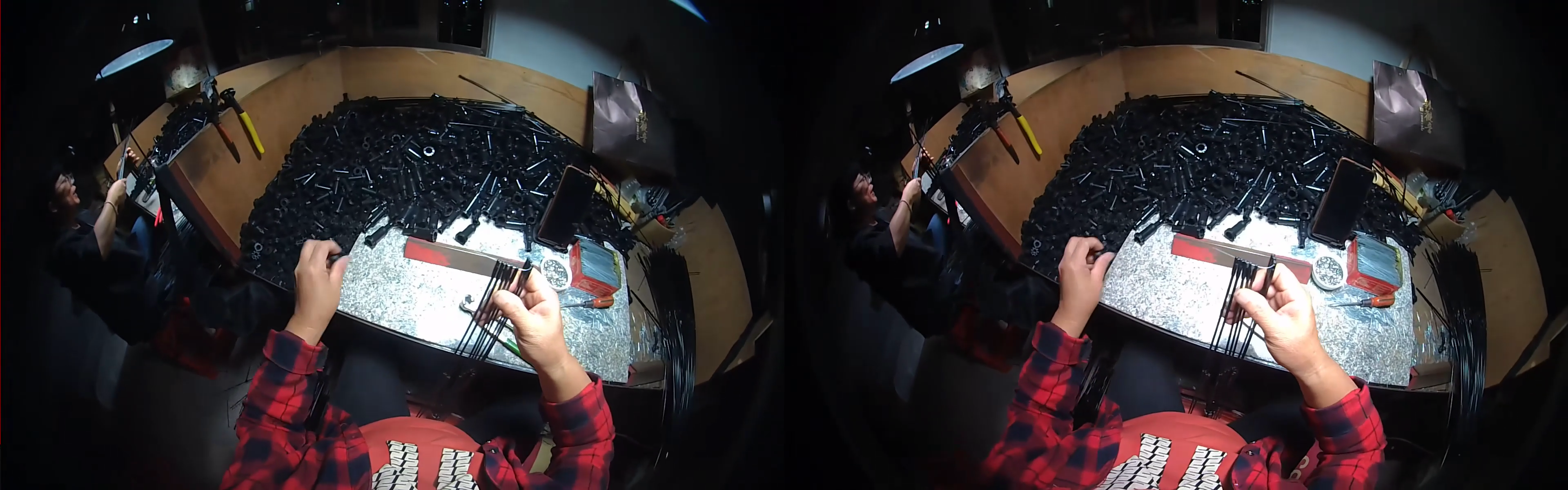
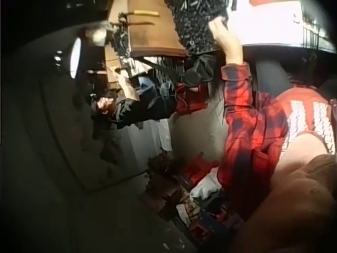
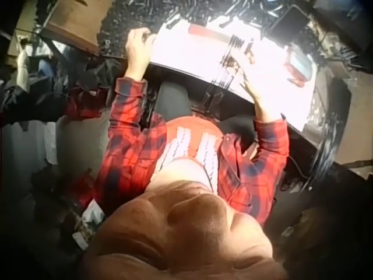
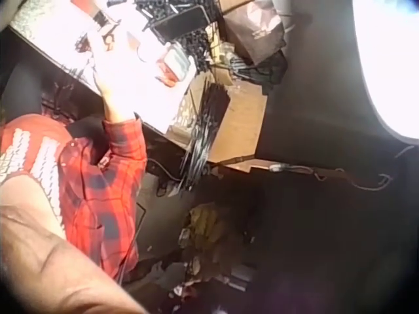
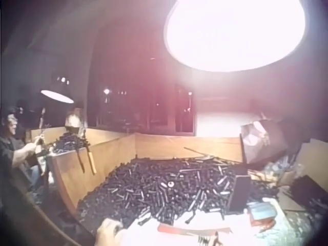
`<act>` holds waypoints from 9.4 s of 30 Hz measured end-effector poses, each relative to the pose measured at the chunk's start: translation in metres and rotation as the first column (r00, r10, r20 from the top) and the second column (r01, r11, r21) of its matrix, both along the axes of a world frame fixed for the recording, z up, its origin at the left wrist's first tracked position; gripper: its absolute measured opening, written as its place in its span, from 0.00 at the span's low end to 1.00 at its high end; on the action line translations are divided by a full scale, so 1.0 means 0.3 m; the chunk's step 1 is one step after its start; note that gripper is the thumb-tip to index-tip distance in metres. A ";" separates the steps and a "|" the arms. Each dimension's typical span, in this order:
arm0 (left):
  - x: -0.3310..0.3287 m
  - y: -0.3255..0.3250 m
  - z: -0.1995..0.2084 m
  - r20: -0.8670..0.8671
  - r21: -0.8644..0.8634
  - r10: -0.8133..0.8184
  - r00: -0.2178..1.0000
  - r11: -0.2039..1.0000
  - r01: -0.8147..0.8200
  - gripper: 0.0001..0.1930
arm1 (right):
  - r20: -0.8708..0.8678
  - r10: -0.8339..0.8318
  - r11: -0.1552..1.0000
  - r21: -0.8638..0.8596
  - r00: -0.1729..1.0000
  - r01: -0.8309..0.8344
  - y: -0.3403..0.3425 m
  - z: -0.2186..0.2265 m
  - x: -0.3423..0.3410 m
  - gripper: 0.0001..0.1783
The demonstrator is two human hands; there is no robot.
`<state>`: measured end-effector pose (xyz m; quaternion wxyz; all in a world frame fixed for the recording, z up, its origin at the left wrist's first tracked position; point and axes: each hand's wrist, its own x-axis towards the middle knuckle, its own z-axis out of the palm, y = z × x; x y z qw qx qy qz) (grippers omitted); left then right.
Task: The recorder is grouping black metal rods and securing them into a circular metal component using pliers and a hand-turned wrench tool.
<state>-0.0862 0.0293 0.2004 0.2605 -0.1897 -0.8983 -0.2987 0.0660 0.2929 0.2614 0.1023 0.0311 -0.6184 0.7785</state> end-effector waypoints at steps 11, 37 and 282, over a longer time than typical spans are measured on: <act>0.169 0.250 0.240 0.038 0.897 -0.947 0.318 0.173 0.406 0.14 | -0.042 0.213 0.977 -0.004 0.976 -0.213 -0.038 -0.015 -0.007 0.08; 0.217 0.262 0.273 -0.025 0.889 -0.973 0.229 0.083 0.450 0.12 | -0.083 0.213 0.977 0.031 0.974 -0.211 -0.079 -0.005 -0.019 0.07; 0.292 0.085 -0.114 0.286 0.741 -0.875 0.391 0.461 0.488 0.34 | 0.648 0.434 0.845 -0.053 0.625 -0.532 -0.027 -0.190 0.284 0.24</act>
